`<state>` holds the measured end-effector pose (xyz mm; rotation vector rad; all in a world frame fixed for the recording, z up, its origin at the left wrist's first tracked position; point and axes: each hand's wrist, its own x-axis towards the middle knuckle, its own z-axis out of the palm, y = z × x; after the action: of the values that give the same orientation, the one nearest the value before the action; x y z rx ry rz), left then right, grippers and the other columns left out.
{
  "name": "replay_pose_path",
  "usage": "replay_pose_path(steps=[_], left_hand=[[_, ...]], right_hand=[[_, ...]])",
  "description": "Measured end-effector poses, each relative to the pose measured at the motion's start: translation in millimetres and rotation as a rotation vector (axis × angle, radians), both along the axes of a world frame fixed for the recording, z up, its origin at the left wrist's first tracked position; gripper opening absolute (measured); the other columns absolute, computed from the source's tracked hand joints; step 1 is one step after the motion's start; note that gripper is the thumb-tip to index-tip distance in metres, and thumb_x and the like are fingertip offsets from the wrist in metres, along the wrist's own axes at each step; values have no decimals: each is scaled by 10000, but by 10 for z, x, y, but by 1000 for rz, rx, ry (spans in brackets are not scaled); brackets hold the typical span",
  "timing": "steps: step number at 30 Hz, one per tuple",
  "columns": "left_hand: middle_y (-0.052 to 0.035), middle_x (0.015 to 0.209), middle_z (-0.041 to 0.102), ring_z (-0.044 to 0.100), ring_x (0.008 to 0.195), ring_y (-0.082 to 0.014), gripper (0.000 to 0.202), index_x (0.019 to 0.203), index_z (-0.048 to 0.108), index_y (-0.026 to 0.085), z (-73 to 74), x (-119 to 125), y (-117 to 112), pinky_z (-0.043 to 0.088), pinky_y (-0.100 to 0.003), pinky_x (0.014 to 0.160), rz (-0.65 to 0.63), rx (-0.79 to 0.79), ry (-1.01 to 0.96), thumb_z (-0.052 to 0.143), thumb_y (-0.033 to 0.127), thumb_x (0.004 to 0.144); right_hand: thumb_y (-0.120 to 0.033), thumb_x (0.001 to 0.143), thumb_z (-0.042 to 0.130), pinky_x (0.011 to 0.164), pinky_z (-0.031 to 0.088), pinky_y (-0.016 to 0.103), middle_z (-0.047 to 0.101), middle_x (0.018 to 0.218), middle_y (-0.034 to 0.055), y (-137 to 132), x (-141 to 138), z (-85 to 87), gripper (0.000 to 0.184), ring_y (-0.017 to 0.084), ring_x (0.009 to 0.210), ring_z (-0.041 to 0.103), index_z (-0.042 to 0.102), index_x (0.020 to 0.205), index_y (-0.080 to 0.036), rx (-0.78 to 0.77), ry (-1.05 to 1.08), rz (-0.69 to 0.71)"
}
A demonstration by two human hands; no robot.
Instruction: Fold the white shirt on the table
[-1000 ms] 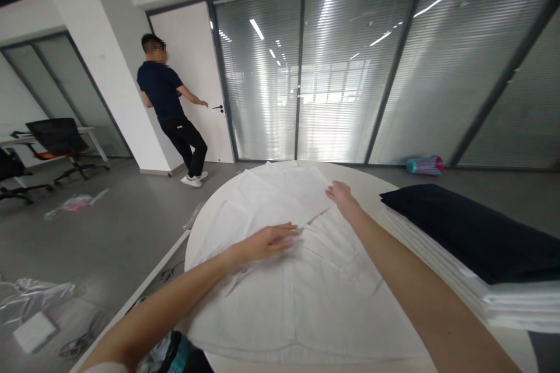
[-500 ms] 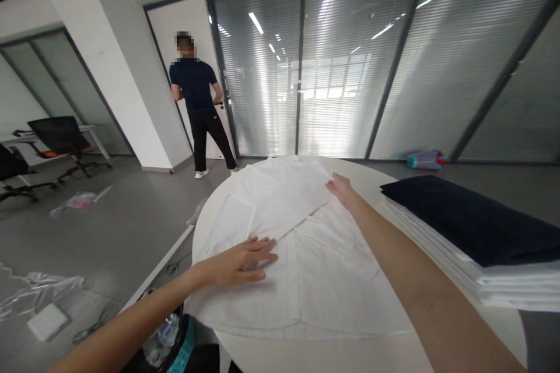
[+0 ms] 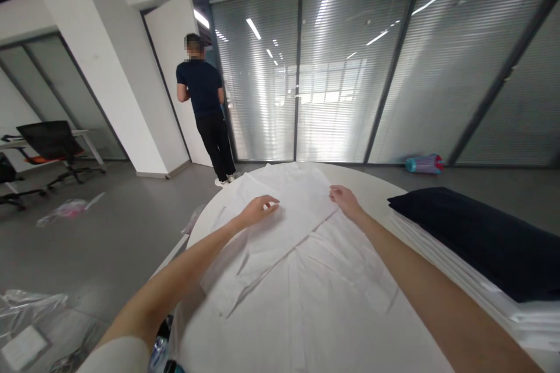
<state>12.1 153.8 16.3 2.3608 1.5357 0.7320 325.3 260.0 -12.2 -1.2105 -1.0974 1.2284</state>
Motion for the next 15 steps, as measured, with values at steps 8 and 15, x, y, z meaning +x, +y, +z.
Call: replay_pose_path(steps=[8,15], left_hand=[[-129,1308,611,588,1171,-247,268,1145,675,156,-91,-4,1248,424,-392,1062,186,69,113,551,254,928],[-92,1182,678,576,1176,-295,258,1007,740,226,-301,1,1459,410,-423,1060,55,-10,106,634,405,854]], right_hand=[[-230,894,560,1176,289,546,594,1342,156,-445,167,-397,300,299,1338,467,691,1156,-169,639,-941,234],[-271,973,385,1129,385,458,565,1381,199,-786,272,-324,458,297,1324,487,606,1331,-90,671,-1385,179]])
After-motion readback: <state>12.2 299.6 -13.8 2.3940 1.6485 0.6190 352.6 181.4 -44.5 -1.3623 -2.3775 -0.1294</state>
